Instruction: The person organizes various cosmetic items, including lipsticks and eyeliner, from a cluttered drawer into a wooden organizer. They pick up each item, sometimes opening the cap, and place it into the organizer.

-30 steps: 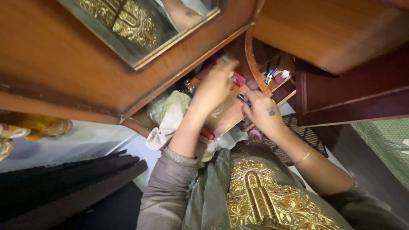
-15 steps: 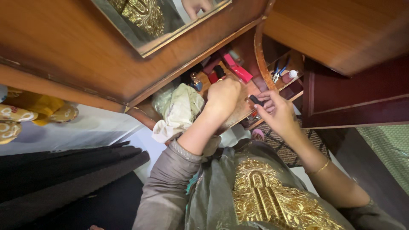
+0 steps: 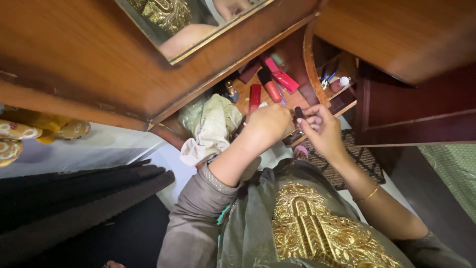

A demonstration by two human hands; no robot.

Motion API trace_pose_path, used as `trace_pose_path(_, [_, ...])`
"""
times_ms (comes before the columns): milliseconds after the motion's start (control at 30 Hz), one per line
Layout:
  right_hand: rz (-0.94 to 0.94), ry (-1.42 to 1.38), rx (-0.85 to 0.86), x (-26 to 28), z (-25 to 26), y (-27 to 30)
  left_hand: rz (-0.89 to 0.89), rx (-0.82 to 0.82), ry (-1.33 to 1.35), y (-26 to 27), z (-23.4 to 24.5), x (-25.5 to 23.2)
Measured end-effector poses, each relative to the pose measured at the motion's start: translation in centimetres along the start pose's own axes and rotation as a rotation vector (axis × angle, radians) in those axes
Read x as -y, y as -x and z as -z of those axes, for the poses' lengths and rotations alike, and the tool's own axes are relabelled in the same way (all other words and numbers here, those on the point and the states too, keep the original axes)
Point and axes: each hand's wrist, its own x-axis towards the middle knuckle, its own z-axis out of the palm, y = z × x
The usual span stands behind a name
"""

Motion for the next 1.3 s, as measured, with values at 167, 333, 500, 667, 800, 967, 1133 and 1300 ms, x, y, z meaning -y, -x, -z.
trace_pose_path(167, [0.008, -0.271, 0.021, 0.5, -0.5, -0.8, 0.055, -0.038, 0.093, -0.7, 3.4, 1.1])
trace_pose_path(333, [-0.03, -0.342, 0.065, -0.4, -0.4, -1.5, 0.082, -0.101, 0.289, -0.5, 5.4, 1.4])
trace_pose_path(500, [0.018, -0.349, 0.039, -0.5, 0.0, -1.6, -0.076, -0.284, 0.445, -1.0, 5.6, 2.5])
trace_pose_path(667, [-0.019, -0.351, 0.078, -0.3, 0.0, -1.6, -0.22, -0.28, 0.502, 0.9, 6.9, 1.6])
trace_pose_path(800, [-0.018, -0.331, 0.097, -1.0, 0.1, -1.3, -0.028, -0.261, 0.164, 7.5, 6.6, 0.8])
trace_pose_path(967, [-0.039, -0.274, 0.165, -1.9, -0.4, -0.7, 0.135, -0.609, -0.516, 11.2, 4.2, 1.6])
trace_pose_path(1133, [-0.072, -0.188, 0.25, -1.9, -2.2, -0.6, 0.163, -0.679, -0.334, 13.9, 2.5, 2.1])
trace_pose_path(1300, [-0.043, -0.204, 0.261, -1.7, -3.2, -0.9, 0.332, -0.91, -0.316, 14.3, 1.6, 1.2])
